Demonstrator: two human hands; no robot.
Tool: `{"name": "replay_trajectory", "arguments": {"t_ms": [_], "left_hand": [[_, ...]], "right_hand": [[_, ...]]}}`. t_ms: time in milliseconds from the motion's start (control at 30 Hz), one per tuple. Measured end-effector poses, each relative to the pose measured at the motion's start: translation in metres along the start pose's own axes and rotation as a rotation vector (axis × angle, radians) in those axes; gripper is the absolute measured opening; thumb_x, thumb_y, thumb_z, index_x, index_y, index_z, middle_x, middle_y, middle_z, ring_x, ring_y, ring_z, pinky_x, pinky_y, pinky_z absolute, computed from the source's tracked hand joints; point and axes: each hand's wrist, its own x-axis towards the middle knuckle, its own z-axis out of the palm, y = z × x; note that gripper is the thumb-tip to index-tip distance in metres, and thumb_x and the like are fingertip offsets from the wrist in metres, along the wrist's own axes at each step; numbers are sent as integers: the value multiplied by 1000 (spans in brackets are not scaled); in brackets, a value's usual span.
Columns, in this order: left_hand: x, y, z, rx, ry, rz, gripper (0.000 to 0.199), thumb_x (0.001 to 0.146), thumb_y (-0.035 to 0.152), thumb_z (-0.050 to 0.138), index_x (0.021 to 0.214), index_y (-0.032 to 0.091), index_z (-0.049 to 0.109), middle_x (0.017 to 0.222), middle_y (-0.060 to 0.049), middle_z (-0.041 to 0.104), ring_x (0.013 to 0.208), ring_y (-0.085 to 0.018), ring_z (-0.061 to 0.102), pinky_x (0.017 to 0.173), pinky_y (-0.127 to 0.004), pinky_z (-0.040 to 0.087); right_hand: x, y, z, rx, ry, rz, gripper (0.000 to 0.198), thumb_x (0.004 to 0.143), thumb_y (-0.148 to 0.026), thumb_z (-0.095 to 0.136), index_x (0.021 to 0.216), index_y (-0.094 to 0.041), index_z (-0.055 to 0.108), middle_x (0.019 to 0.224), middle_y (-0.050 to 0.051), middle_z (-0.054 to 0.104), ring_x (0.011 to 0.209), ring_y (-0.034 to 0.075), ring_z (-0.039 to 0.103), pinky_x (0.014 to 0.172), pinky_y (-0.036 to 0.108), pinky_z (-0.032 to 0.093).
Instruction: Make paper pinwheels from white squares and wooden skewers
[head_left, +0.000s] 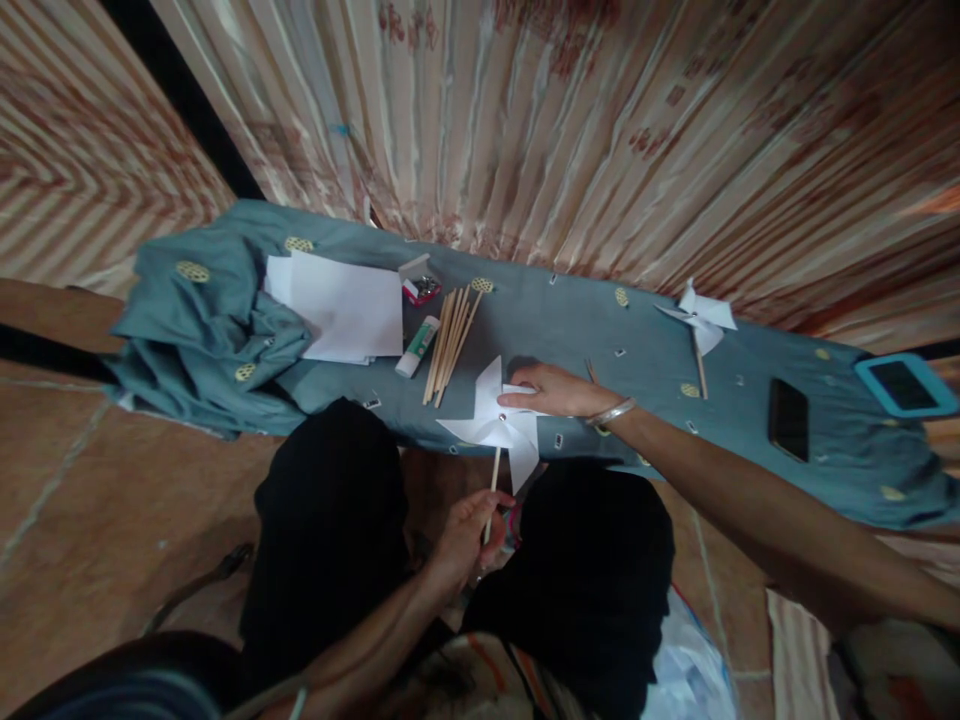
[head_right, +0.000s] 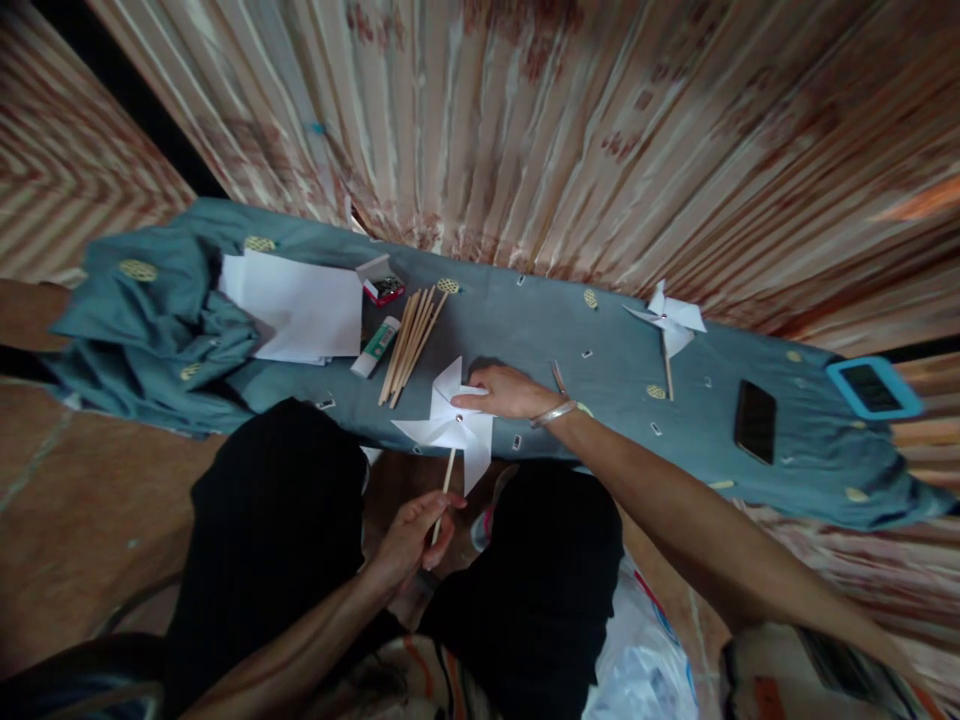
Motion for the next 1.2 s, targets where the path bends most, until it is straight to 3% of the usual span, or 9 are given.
{"name": "replay_trajectory", "arguments": {"t_ms": [200, 500, 633, 733, 867, 1033, 1200], "left_hand": [[0, 1, 1, -10, -23, 14, 56, 67, 66, 63, 85, 13, 59, 37, 8, 44, 29, -4, 24, 34, -20, 17], [-4, 9, 10, 8, -48, 54, 56, 69, 67, 61, 87, 13, 57, 36, 10, 41, 28, -4, 23, 35, -21, 16], [0, 18, 17, 31, -40, 100, 53, 72, 64, 59, 88, 13, 58, 38, 10, 42, 30, -4, 23, 35, -21, 17], [9, 29, 25, 36, -54, 151, 51, 73, 63, 59, 88, 14, 58, 40, 9, 44, 30, -4, 24, 36, -21, 16], [23, 45, 38, 4, -86, 226, 52, 74, 62, 59, 89, 13, 58, 39, 10, 42, 30, -4, 24, 36, -21, 15], [40, 69, 59, -25, -134, 284, 50, 73, 60, 61, 89, 13, 58, 42, 9, 44, 31, -3, 24, 37, -22, 15], [57, 97, 77, -31, -148, 330, 51, 71, 60, 63, 88, 12, 57, 42, 9, 45, 31, -4, 26, 37, -22, 16]], "right_hand": [[-4, 11, 3, 124, 85, 32, 44, 86, -55, 51, 91, -15, 69, 85, 8, 69, 77, 20, 61, 62, 27, 40], [-11, 23, 14, 359, 263, 36, 52, 81, -65, 49, 86, -16, 68, 68, 1, 62, 59, 13, 52, 54, 26, 36], [-15, 35, 8, 495, 466, 89, 55, 80, -69, 49, 86, -18, 69, 68, 0, 64, 60, 14, 53, 57, 26, 39], [-16, 46, 3, 602, 671, 77, 58, 78, -72, 50, 86, -18, 69, 78, 3, 70, 72, 17, 60, 70, 30, 46], [-19, 54, 2, 846, 932, 83, 61, 74, -72, 56, 102, -19, 67, 94, 6, 73, 91, 22, 65, 85, 35, 47], [-25, 56, 7, 1100, 1125, 147, 57, 72, -70, 60, 99, -20, 68, 93, 6, 74, 89, 22, 67, 81, 35, 50], [-25, 60, 6, 1131, 1176, 121, 55, 74, -67, 59, 102, -20, 68, 100, 7, 74, 93, 22, 67, 79, 34, 50]]}}
